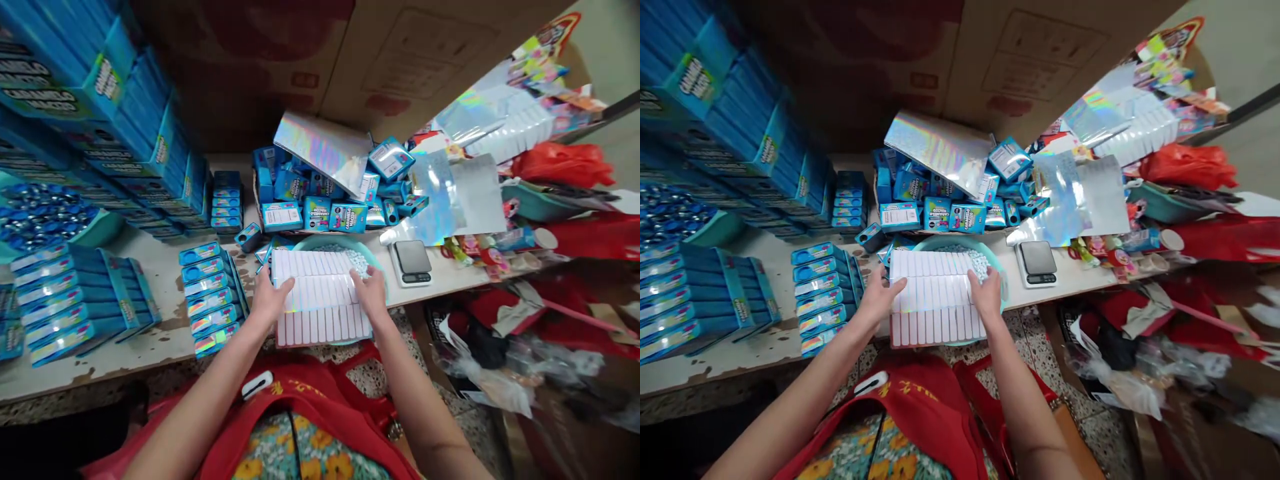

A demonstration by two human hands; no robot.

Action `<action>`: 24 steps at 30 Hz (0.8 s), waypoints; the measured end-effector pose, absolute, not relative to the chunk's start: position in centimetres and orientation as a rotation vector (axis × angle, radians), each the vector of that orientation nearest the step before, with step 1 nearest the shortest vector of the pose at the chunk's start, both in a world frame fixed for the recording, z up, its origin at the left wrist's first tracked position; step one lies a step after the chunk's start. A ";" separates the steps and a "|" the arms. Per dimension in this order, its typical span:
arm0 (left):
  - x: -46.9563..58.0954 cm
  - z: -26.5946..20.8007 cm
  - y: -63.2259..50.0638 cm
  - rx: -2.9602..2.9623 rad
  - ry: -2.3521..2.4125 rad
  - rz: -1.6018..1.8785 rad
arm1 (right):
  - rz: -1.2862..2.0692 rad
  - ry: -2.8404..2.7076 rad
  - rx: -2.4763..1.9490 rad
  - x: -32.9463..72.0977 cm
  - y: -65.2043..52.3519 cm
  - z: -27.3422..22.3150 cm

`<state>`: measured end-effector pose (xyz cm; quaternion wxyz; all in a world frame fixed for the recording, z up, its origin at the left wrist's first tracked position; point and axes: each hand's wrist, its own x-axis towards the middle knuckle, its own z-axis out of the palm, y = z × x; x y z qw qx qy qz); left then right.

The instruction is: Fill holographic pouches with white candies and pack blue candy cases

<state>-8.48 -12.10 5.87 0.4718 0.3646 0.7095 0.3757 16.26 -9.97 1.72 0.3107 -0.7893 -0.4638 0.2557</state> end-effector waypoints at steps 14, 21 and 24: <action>-9.3 13.4 -15.7 0.317 1.258 1.085 | 1.803 -1.049 -1.303 23.5 -16.9 10.4; -9.2 13.9 -20.1 0.543 1.296 1.002 | 1.920 -0.923 -1.130 22.4 -23.6 13.0; -9.7 12.4 -23.3 0.577 1.276 0.911 | 1.699 -0.754 -1.220 19.9 -25.5 13.8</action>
